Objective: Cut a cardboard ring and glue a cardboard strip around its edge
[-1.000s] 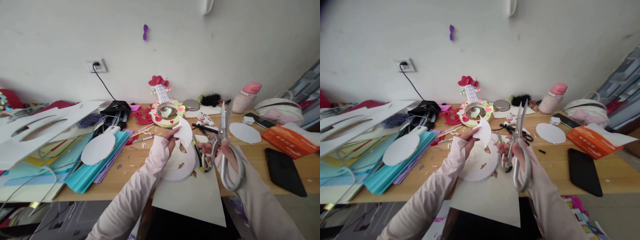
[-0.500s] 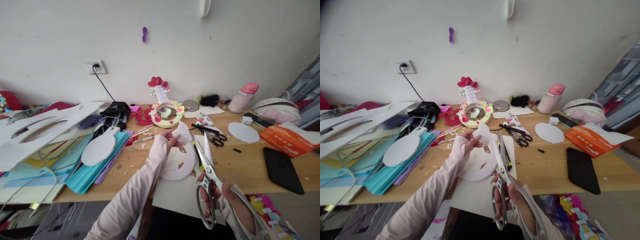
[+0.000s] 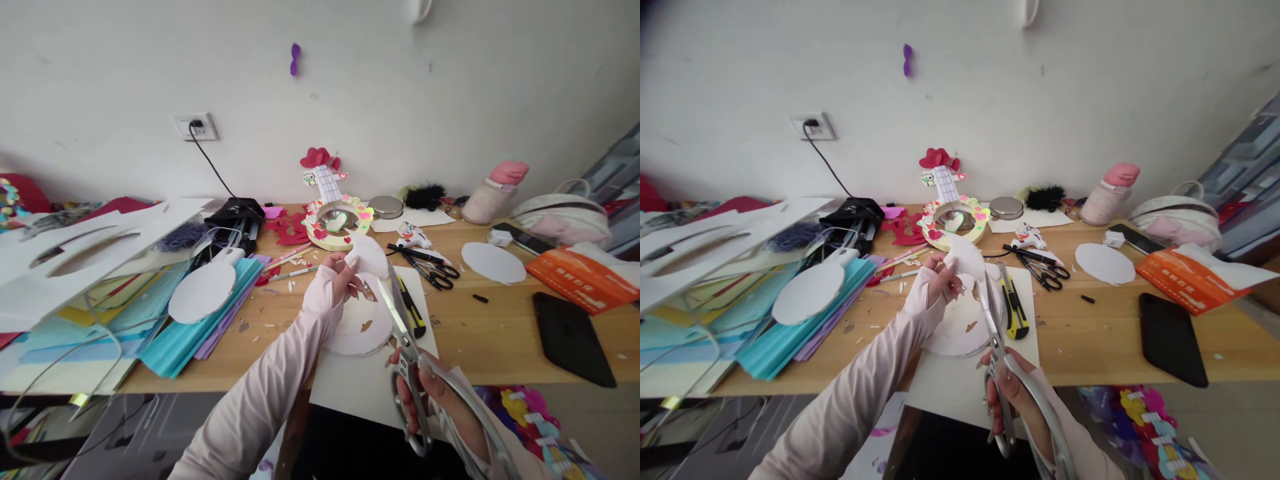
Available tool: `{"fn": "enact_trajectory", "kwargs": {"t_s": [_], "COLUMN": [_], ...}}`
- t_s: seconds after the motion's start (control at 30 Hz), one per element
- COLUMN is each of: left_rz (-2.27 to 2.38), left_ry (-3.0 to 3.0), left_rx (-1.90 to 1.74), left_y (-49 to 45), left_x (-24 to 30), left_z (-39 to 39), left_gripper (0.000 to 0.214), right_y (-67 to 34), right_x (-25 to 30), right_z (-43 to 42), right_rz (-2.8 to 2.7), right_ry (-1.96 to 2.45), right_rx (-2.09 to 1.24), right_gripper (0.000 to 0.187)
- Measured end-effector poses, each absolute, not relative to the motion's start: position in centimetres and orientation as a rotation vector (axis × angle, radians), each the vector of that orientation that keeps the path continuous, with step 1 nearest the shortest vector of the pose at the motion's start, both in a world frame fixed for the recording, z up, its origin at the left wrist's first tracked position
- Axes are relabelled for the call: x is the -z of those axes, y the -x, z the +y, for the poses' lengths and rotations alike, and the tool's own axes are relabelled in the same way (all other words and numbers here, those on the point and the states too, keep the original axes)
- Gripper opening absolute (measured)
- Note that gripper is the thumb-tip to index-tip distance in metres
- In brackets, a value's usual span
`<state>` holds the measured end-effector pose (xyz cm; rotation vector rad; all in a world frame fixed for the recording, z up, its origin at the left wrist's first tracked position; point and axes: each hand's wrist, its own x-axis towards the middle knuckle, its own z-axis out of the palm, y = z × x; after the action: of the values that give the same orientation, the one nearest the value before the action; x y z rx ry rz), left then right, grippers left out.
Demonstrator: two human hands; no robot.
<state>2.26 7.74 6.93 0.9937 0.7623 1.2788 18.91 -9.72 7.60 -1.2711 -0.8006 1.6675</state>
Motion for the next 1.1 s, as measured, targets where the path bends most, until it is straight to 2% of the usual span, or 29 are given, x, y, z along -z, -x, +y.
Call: {"fn": "enact_trajectory", "kwargs": {"t_s": [0.3,0.43,0.57,0.73,0.87,1.1], "left_rz": [0.843,0.899,0.991,1.021,1.039,1.006], "left_ry": [-0.967,-1.002,-1.11,-1.038,-1.071,-1.164], "left_rx": [-1.53,-1.58,-1.321,-1.212,-1.294,-1.106], "left_y": [-2.8,-2.3,-1.8,-2.5,-3.6,-4.8], "left_x": [-7.7,-7.9,-7.7,-7.3,-7.5,-6.9], "left_z": [6.5,4.4,1.8,-0.6,-1.6,-2.0], "left_gripper": [0.076,0.07,0.06,0.073,0.08,0.087], "right_y": [-17.9,-17.9,-17.8,-18.5,-20.0,-20.9], "right_x": [-7.1,-6.8,-6.2,-5.8,-6.4,-7.9], "right_z": [-9.3,-9.3,-9.4,-10.5,-12.1,-12.9], "right_rz": [-0.808,-0.832,-0.882,-0.945,-1.061,-1.056], "right_ry": [1.219,1.192,1.191,1.191,1.229,1.233], "right_rx": [-1.702,-1.659,-1.631,-1.59,-1.517,-1.413], "right_gripper": [0.073,0.072,0.08,0.086,0.075,0.049]}}
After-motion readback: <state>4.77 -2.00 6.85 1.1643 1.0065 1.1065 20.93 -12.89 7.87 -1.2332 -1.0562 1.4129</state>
